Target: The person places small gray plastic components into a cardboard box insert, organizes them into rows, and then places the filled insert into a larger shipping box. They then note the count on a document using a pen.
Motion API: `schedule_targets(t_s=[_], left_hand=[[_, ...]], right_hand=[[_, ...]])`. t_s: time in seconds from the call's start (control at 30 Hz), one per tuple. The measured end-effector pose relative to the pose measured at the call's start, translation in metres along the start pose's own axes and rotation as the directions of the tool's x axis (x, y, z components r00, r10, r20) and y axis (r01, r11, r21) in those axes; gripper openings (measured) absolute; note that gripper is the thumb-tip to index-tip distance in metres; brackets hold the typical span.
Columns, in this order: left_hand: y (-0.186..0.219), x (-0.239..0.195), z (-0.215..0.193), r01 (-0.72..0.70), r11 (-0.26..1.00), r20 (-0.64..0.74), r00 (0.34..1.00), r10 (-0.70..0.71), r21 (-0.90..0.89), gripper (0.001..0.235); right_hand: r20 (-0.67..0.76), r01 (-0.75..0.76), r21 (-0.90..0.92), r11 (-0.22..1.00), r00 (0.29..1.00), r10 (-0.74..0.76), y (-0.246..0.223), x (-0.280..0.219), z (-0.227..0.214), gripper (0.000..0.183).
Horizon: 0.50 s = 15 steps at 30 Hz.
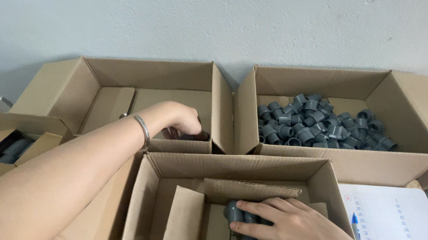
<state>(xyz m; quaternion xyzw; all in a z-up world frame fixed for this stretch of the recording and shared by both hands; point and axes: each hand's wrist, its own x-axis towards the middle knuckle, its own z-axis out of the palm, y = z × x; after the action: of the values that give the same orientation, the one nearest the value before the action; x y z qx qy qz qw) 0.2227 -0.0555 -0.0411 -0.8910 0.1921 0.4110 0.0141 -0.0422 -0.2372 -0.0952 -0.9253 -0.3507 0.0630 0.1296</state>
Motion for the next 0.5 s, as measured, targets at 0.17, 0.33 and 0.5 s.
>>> schedule_targets(t_s=[0.17, 0.33, 0.5], left_hand=[[-0.004, 0.011, 0.005, 0.032, 0.999, -0.008, 0.999, -0.032, -0.022, 0.05], [-0.005, 0.026, 0.007, 0.003, 0.998, -0.079, 0.997, 0.002, 0.07, 0.036], [0.002, 0.003, 0.001, 0.007, 0.991, -0.16, 0.987, 0.015, 0.131, 0.025]], right_hand=[[-0.044, 0.014, -0.036, 0.999, 0.999, -0.016, 0.001, 0.0, 0.002, 0.062], [-0.076, 0.021, -0.04, 0.999, 0.997, -0.024, 0.0, -0.001, 0.002, 0.061], [-0.065, 0.014, -0.024, 1.0, 0.998, -0.016, 0.0, 0.0, 0.0, 0.06]])
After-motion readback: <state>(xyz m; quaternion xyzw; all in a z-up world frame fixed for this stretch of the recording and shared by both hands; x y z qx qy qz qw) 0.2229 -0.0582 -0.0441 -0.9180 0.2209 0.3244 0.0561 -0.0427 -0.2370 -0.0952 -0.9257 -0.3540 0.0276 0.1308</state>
